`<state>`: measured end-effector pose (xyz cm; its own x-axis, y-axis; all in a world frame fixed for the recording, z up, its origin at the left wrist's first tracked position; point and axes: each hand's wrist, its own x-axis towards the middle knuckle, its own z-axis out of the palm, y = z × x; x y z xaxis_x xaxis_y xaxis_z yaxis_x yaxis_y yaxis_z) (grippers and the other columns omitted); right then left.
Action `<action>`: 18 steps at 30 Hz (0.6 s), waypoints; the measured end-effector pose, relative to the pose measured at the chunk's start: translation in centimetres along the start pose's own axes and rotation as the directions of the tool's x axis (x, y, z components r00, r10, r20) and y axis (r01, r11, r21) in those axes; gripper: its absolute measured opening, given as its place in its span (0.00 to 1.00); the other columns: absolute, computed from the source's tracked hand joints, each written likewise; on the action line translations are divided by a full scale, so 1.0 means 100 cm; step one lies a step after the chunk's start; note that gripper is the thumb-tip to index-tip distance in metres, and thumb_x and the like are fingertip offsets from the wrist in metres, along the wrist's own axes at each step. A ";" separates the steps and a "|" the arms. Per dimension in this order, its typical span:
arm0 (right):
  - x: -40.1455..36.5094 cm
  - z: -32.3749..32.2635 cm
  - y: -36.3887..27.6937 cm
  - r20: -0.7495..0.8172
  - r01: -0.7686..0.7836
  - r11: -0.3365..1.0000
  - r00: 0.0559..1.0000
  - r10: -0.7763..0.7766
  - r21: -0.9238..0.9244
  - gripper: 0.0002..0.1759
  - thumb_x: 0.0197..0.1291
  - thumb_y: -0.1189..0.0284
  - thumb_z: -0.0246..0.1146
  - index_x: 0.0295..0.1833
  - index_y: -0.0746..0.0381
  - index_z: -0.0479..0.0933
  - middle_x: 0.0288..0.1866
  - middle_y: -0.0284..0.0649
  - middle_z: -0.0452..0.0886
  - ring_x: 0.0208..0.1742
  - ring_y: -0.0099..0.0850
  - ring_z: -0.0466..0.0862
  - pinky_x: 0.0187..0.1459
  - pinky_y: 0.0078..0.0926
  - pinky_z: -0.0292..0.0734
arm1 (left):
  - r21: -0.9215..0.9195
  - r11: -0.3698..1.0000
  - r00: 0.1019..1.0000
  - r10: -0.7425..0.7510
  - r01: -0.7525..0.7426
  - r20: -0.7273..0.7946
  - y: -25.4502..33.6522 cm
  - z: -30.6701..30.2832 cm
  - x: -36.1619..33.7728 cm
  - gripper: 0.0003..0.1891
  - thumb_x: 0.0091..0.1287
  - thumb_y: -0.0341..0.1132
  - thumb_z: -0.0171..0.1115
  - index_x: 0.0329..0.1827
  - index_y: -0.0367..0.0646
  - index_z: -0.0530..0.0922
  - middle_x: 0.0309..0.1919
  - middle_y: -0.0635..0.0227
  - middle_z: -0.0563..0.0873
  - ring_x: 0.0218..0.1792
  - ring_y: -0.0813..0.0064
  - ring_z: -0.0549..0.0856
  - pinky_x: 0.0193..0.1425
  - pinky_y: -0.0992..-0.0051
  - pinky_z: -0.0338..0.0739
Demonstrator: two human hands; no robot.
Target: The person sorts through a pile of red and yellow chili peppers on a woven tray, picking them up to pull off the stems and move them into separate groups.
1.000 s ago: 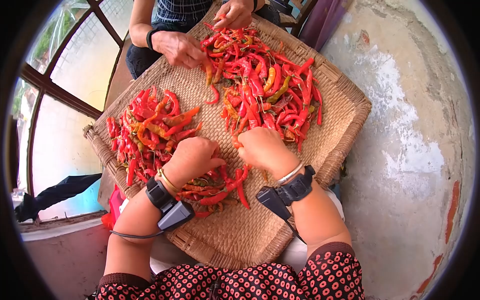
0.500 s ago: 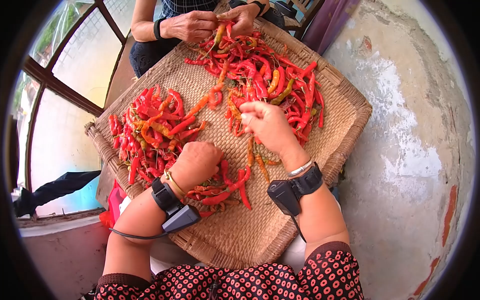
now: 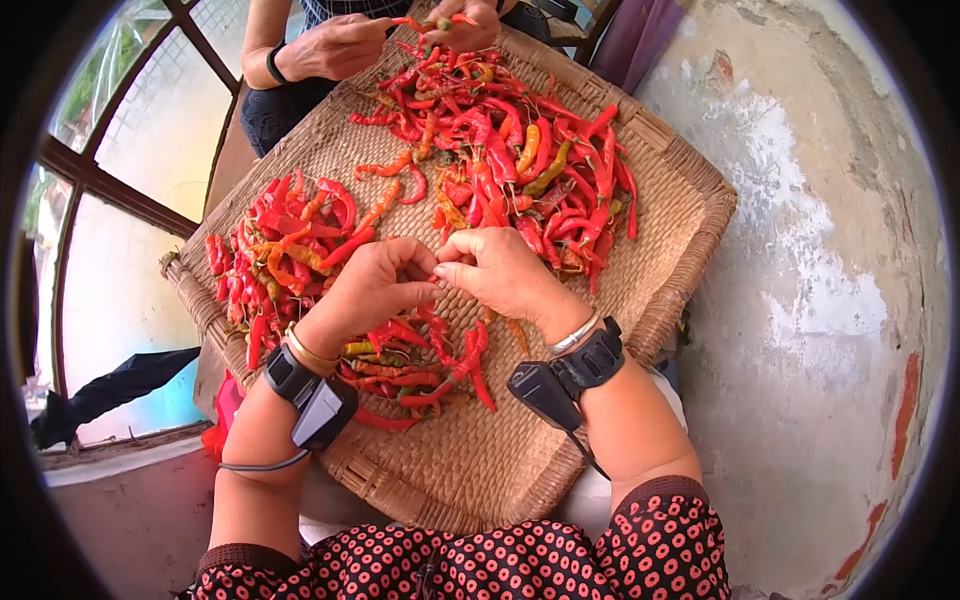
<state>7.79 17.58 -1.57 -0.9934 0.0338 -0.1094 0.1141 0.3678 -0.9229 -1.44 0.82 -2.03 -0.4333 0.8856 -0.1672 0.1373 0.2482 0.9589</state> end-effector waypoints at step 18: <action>-0.010 -0.016 0.023 0.233 0.275 0.812 0.956 -0.176 -0.515 0.12 0.52 0.68 0.62 0.41 0.63 0.76 0.30 0.42 0.81 0.31 0.38 0.82 0.34 0.34 0.76 | 0.737 0.626 0.954 0.038 -0.255 0.298 -0.014 0.017 -0.012 0.14 0.51 0.35 0.63 0.41 0.45 0.79 0.29 0.58 0.82 0.34 0.57 0.82 0.39 0.62 0.75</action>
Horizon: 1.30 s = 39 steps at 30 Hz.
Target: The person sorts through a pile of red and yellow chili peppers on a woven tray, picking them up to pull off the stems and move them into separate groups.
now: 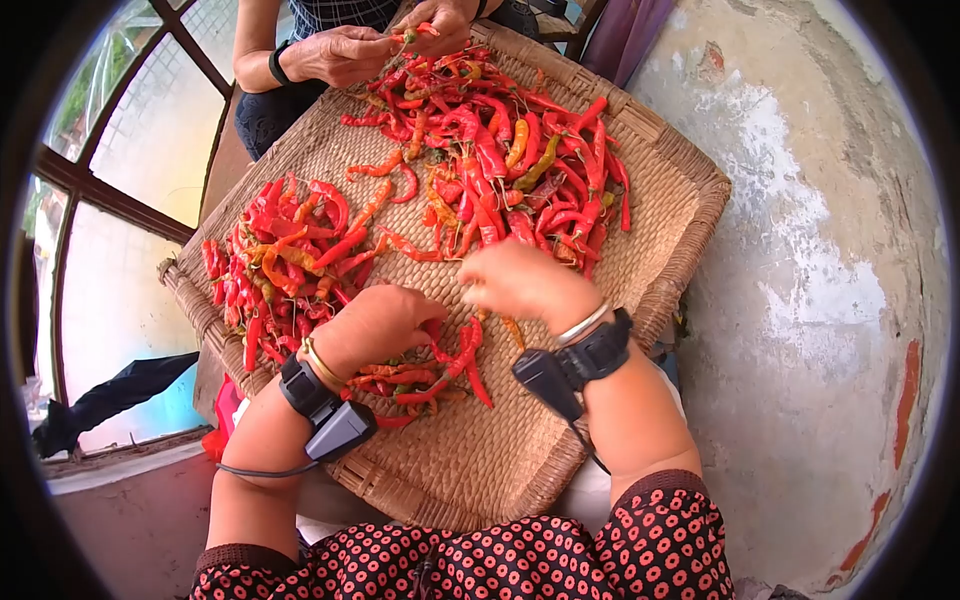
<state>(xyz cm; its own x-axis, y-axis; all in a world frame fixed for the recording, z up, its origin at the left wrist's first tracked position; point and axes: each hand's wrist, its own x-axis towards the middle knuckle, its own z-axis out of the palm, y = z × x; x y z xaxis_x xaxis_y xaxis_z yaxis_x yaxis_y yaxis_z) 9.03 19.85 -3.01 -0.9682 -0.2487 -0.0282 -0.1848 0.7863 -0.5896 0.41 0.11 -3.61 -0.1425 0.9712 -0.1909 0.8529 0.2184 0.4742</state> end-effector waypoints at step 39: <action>-0.001 0.010 -0.017 0.147 -0.216 0.953 0.957 0.250 -0.211 0.12 0.46 0.65 0.63 0.35 0.59 0.81 0.32 0.47 0.80 0.37 0.44 0.81 0.40 0.41 0.75 | -0.092 0.996 1.000 0.008 -0.005 0.027 0.008 -0.001 0.002 0.15 0.55 0.38 0.59 0.44 0.46 0.79 0.28 0.55 0.81 0.32 0.55 0.82 0.37 0.61 0.76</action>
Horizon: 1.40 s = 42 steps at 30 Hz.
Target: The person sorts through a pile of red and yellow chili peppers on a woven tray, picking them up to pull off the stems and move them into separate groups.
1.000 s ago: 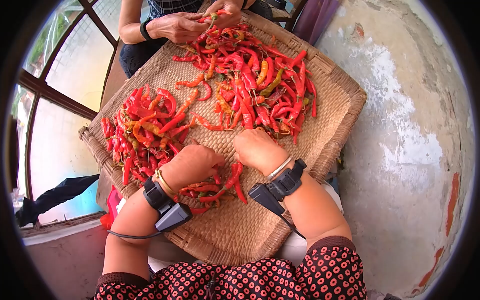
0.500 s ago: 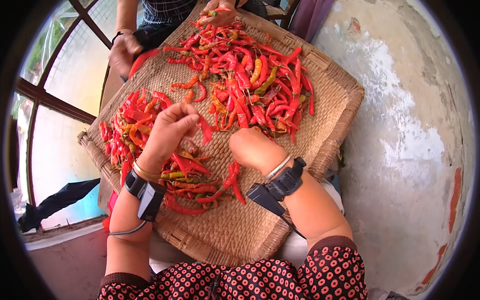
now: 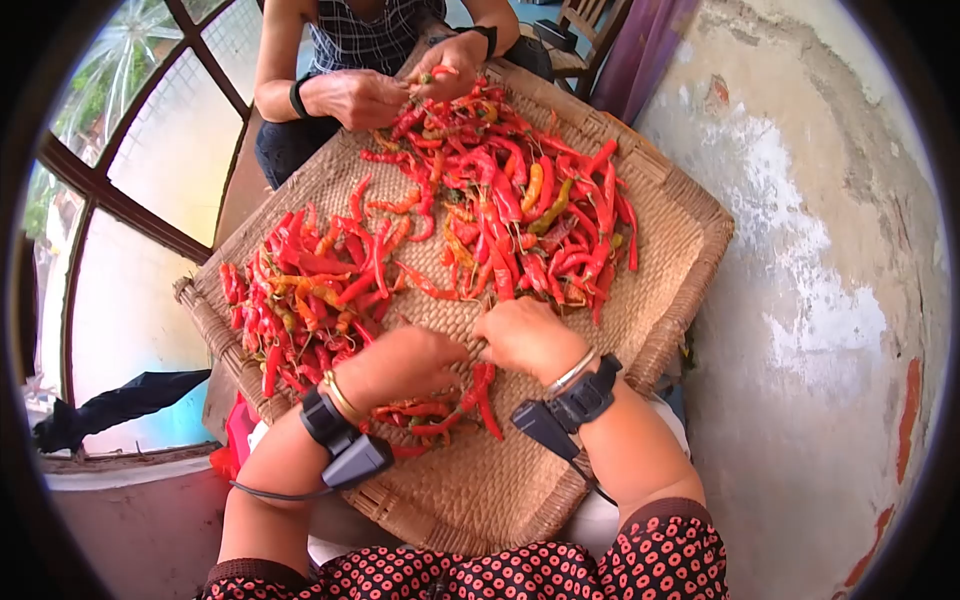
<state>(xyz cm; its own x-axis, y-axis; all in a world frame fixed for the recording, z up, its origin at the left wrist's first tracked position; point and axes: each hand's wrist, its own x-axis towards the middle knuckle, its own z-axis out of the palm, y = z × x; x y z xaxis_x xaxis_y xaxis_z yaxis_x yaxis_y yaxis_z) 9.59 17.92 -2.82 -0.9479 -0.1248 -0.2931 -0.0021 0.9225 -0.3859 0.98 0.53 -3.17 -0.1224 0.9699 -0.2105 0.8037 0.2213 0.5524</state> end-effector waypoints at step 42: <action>0.013 0.022 -0.002 -0.206 -0.046 0.978 0.979 0.003 -0.205 0.06 0.47 0.77 0.56 0.29 0.62 0.78 0.28 0.48 0.80 0.34 0.45 0.83 0.34 0.39 0.78 | -0.274 0.962 0.861 -0.135 -0.006 -0.491 -0.006 -0.029 0.003 0.17 0.53 0.25 0.61 0.48 0.38 0.77 0.32 0.57 0.83 0.28 0.70 0.81 0.34 0.74 0.76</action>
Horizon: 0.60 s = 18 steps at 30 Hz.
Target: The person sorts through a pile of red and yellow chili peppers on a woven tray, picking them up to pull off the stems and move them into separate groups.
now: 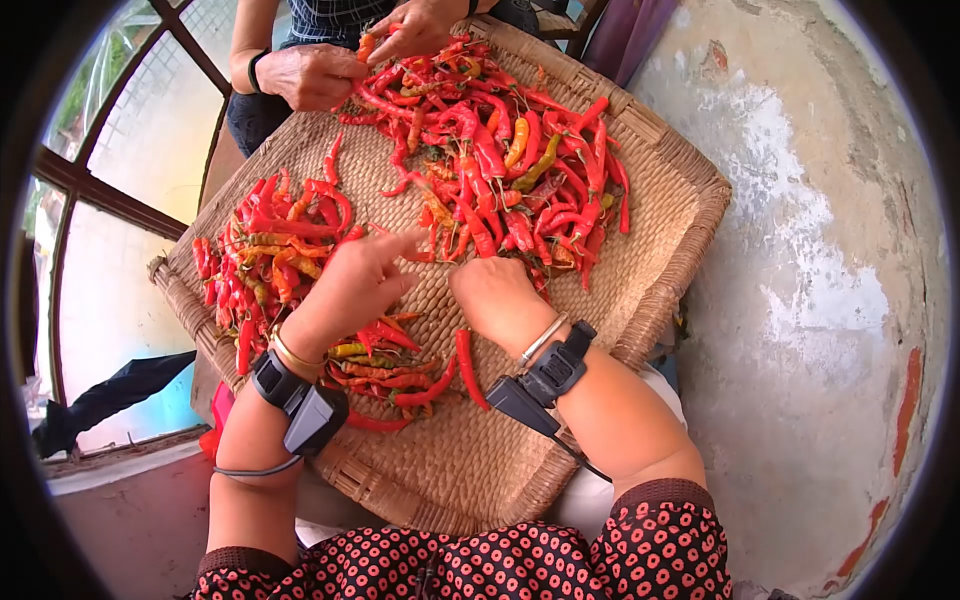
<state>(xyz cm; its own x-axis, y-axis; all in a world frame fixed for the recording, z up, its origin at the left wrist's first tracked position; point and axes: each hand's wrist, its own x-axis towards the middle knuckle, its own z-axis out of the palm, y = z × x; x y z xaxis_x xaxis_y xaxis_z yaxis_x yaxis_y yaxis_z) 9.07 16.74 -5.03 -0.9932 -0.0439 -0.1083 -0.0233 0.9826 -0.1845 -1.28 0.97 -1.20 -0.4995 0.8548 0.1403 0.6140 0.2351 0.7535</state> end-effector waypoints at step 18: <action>0.006 -0.018 -0.006 0.191 -0.126 0.992 0.973 0.129 -0.027 0.13 0.46 0.63 0.63 0.30 0.61 0.80 0.29 0.49 0.81 0.35 0.45 0.82 0.38 0.39 0.77 | 0.398 0.917 0.869 -0.170 -0.034 0.465 0.001 0.028 -0.017 0.12 0.54 0.41 0.60 0.37 0.43 0.80 0.29 0.55 0.82 0.34 0.55 0.82 0.40 0.60 0.76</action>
<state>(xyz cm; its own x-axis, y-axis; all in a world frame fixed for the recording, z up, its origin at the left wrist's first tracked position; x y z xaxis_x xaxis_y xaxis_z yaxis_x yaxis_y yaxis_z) 8.27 16.49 -3.25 -0.9476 0.0492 -0.3158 0.0986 0.9848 -0.1426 1.41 0.82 -3.17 -0.2545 0.9179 -0.3044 0.8229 0.3708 0.4305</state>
